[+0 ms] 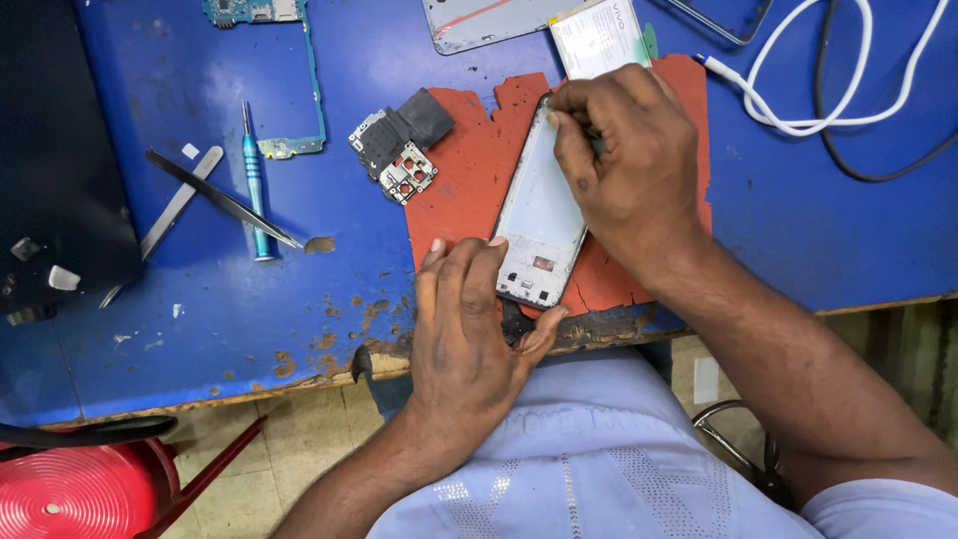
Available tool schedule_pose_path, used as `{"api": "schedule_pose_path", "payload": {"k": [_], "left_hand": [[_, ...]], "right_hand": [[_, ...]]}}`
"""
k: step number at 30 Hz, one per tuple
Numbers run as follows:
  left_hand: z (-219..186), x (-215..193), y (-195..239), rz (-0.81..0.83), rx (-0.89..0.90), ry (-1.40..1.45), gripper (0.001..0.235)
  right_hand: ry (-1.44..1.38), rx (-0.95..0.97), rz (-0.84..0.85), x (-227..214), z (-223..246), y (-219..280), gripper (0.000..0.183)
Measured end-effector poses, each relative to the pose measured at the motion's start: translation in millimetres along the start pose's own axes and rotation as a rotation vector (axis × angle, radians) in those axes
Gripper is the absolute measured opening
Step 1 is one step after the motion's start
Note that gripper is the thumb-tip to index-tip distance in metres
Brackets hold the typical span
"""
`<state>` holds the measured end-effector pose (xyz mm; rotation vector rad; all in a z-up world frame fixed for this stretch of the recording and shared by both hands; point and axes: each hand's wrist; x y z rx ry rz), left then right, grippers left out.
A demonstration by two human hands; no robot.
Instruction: The person disassembles a smartphone by prying open the back cover, removing the battery, and detaching internal components. They then scrape adhesive residue from the back cover using a small tool and a toothbrush, cleaning the surface thoroughly.
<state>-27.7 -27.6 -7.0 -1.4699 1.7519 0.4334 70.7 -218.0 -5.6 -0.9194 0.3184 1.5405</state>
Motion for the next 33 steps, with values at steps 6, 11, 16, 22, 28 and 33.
{"api": "schedule_pose_path", "payload": {"k": [6,11,16,22,28,33], "left_hand": [[-1,-2,-1,-0.003,0.000,0.005,0.083],[-2,-3,-3,-0.015,0.004,-0.008,0.082],[-2,-5,-1,0.005,-0.008,0.010,0.083],[-3,-5,-1,0.010,-0.014,0.014,0.084],[9,-26,-10,0.115,-0.003,0.079,0.087],[29,-43,-25,0.210,0.063,0.001,0.090]], "right_hand": [[0.018,0.004,0.037,0,14,7,0.006],[-0.013,0.012,0.059,0,27,12,0.007],[-0.054,0.024,0.071,1,40,21,0.009],[-0.077,0.032,0.088,3,49,30,0.012],[-0.082,0.026,0.076,2,49,29,0.011],[-0.061,0.038,0.099,3,50,30,0.010]]}}
Point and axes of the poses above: each hand's wrist, its own y-axis away from the middle knuckle, its own x-axis out of the palm, z = x × y, and after that the axes turned 11 degrees about -y, right-handed
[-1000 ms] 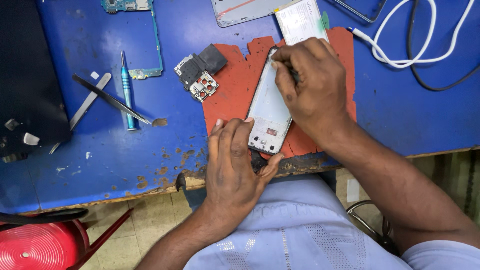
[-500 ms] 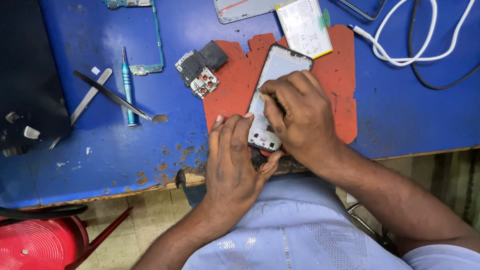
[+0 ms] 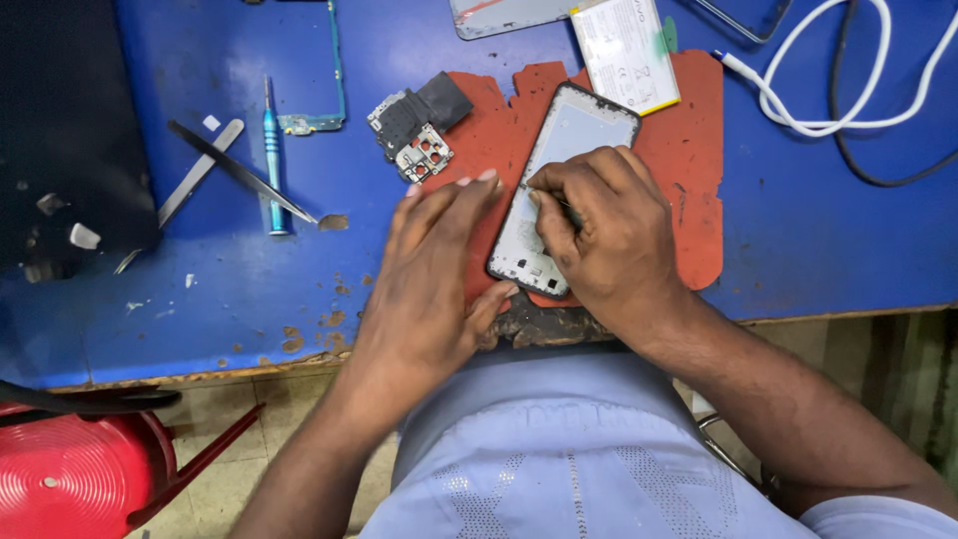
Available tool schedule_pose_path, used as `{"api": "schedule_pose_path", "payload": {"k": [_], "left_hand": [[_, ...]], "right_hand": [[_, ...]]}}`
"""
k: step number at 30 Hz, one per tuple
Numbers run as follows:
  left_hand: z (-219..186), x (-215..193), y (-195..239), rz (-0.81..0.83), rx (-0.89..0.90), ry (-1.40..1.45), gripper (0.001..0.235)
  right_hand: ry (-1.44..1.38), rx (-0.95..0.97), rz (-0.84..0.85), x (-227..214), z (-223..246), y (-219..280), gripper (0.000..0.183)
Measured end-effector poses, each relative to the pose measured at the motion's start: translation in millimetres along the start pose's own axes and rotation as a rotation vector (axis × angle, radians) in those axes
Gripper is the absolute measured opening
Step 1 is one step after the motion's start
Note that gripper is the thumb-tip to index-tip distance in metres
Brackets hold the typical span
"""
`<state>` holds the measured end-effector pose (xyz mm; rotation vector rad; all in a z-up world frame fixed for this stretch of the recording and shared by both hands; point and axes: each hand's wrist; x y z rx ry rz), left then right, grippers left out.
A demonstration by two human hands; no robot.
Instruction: The person disassembles a smartphone by prying open the back cover, removing the battery, and detaching internal components. They then scrape adhesive residue from the back cover using a small tool and a toothbrush, cleaning the surface thoroughly.
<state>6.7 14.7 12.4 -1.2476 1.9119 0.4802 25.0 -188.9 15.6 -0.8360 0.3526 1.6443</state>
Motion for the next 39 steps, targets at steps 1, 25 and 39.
{"api": "schedule_pose_path", "payload": {"k": [1,25,39], "left_hand": [[2,0,-4,0.034,-0.012,0.031,0.092],[10,4,-8,0.023,0.108,-0.103,0.095],[10,3,-9,0.016,0.116,-0.118,0.100]], "right_hand": [[0.005,0.001,0.001,0,0,0,0.011],[-0.074,-0.023,0.109,10,30,26,0.016],[-0.187,-0.061,0.289,-2,24,16,0.025]]}}
Point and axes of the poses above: each hand's wrist, its own y-axis away from the middle knuckle, its own x-axis out of the palm, z = x × y, and after that the axes turned 11 degrees about -y, right-handed
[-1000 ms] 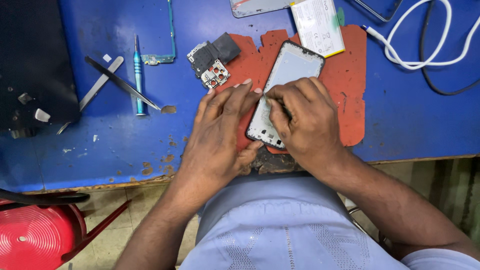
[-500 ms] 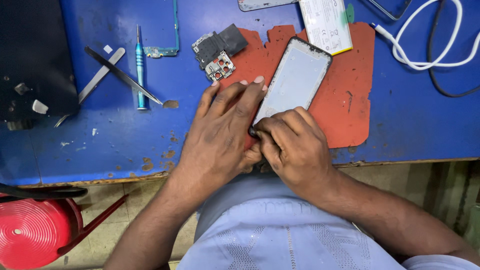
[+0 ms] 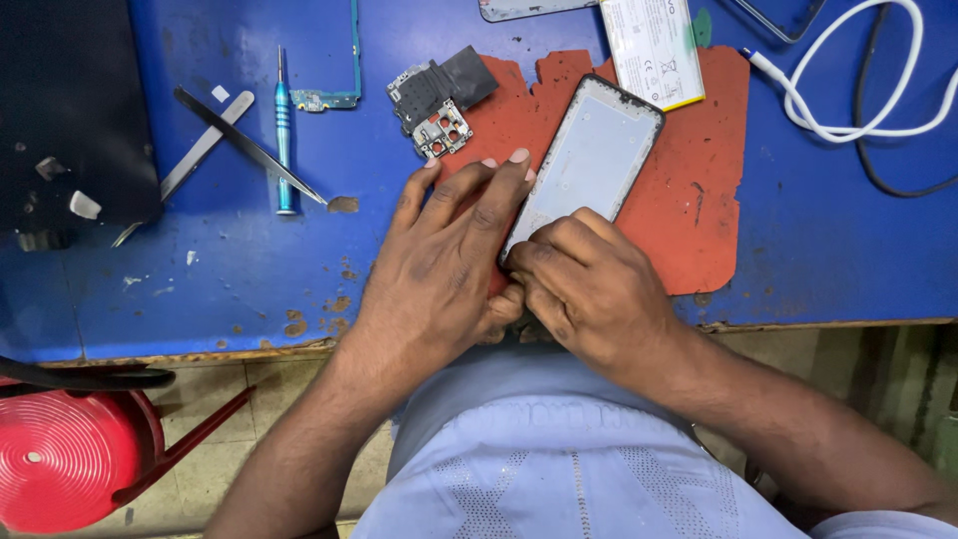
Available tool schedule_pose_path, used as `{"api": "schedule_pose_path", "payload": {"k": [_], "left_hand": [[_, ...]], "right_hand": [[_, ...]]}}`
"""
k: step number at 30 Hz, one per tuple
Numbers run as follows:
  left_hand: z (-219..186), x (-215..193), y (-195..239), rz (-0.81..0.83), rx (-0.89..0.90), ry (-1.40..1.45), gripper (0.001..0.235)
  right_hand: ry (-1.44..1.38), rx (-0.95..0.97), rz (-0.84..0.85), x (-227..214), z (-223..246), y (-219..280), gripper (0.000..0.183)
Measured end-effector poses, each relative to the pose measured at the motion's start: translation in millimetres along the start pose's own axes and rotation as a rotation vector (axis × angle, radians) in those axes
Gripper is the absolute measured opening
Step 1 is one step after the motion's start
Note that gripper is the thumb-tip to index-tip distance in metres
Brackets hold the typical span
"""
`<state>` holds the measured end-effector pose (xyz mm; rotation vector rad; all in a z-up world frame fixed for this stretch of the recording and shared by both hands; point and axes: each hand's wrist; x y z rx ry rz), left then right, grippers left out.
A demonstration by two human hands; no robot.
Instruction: The person disassembles a smartphone by prying open the back cover, removing the battery, and detaching internal components. They then scrape adhesive residue from the back cover using a small tool and a toothbrush, cleaning the surface thoroughly.
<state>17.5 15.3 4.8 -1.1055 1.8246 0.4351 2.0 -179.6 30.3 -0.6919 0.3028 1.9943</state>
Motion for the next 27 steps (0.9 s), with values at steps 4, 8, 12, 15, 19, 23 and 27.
{"api": "schedule_pose_path", "payload": {"k": [4,8,12,15,19,23,27], "left_hand": [[0,-1,-1,0.018,-0.004,0.014,0.102],[0,-3,-2,0.045,-0.005,0.035,0.097],[-1,-6,-1,0.044,-0.021,0.043,0.093],[-3,-6,0,0.019,-0.036,0.064,0.090],[-13,-2,2,-0.101,-0.057,0.082,0.092],[-40,17,-1,-0.141,-0.073,-0.053,0.100],[-51,25,-7,-0.185,-0.112,-0.132,0.097]], "right_hand": [[-0.019,-0.010,0.092,-11,-2,-4,0.027],[0.072,-0.038,0.088,-17,-5,1,0.027],[0.156,-0.004,-0.139,-28,-18,16,0.018],[0.291,0.052,-0.310,-41,-33,31,0.015],[0.467,0.092,-0.368,-59,-48,48,0.016],[0.458,0.045,-0.348,-89,-64,54,0.011],[0.456,-0.013,-0.604,-145,-93,33,0.013]]}}
Point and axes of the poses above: each hand's wrist, its own y-axis away from the middle knuckle, its own x-axis out of the palm, z = x × y, and after that the axes turned 11 degrees about -y, right-handed
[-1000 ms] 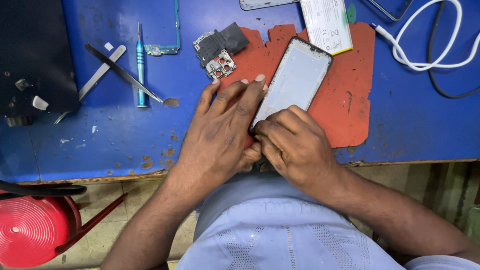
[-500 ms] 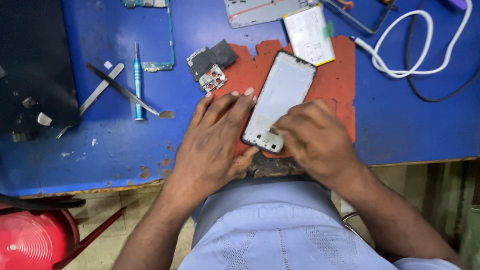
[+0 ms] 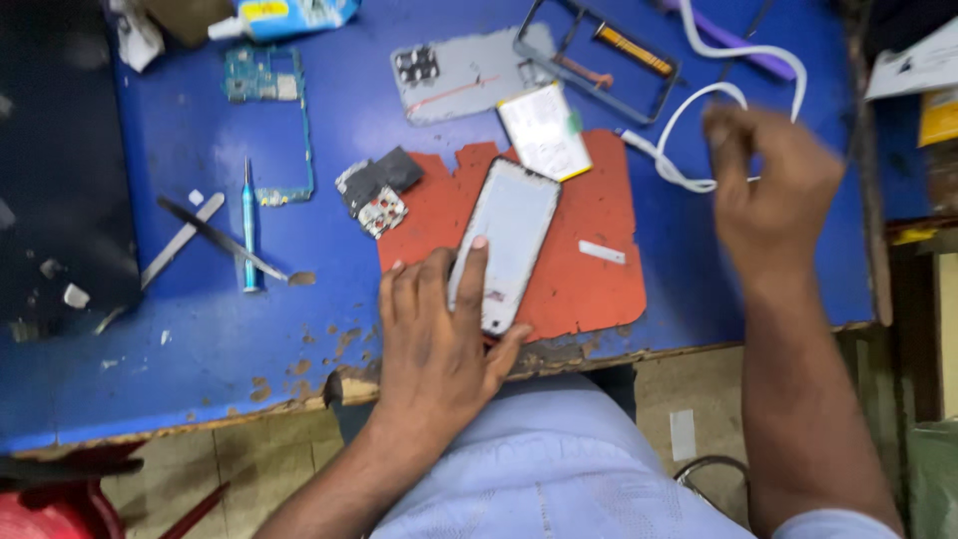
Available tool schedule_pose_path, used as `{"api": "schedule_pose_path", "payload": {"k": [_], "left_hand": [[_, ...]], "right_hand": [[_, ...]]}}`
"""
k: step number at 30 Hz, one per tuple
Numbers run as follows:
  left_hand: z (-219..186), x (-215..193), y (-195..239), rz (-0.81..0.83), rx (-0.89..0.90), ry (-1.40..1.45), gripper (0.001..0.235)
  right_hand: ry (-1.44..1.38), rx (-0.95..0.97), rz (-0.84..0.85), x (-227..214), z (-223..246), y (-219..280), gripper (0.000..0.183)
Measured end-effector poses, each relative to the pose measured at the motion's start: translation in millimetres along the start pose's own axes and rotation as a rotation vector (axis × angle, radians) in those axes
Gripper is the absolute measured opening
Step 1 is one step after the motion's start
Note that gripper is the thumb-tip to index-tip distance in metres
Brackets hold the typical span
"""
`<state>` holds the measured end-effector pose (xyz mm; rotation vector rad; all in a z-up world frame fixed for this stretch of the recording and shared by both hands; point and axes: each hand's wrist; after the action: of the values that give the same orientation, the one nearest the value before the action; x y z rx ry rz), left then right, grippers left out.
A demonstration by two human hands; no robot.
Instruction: The person disassembles a smartphone by prying open the back cover, removing the battery, and detaching internal components. They then scrape adhesive residue from the back cover using a small tool and a toothbrush, cleaning the surface thoroughly.
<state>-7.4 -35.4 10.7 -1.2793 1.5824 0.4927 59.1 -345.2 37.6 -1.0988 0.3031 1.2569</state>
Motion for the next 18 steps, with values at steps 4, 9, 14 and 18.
{"api": "schedule_pose_path", "payload": {"k": [4,9,14,18], "left_hand": [[6,-8,1,0.002,-0.040,0.131,0.097],[22,-20,1,0.048,-0.039,0.231,0.097],[32,-22,3,0.086,-0.015,0.276,0.093],[34,-22,2,0.103,-0.021,0.298,0.091]], "right_hand": [[0.044,-0.186,0.032,-1,-58,-60,0.017],[0.251,-0.053,0.285,25,-109,-91,0.025],[0.058,0.170,0.097,41,-137,-91,0.018],[-0.398,0.158,-0.287,35,-131,-94,0.009]]}}
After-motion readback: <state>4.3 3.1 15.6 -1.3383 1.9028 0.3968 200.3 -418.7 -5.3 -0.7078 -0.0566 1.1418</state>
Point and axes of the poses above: each hand's wrist, its own y-axis away from the middle knuckle, its own x-axis out of the palm, z = x × y, and after that the axes turned 11 degrees about -y, right-handed
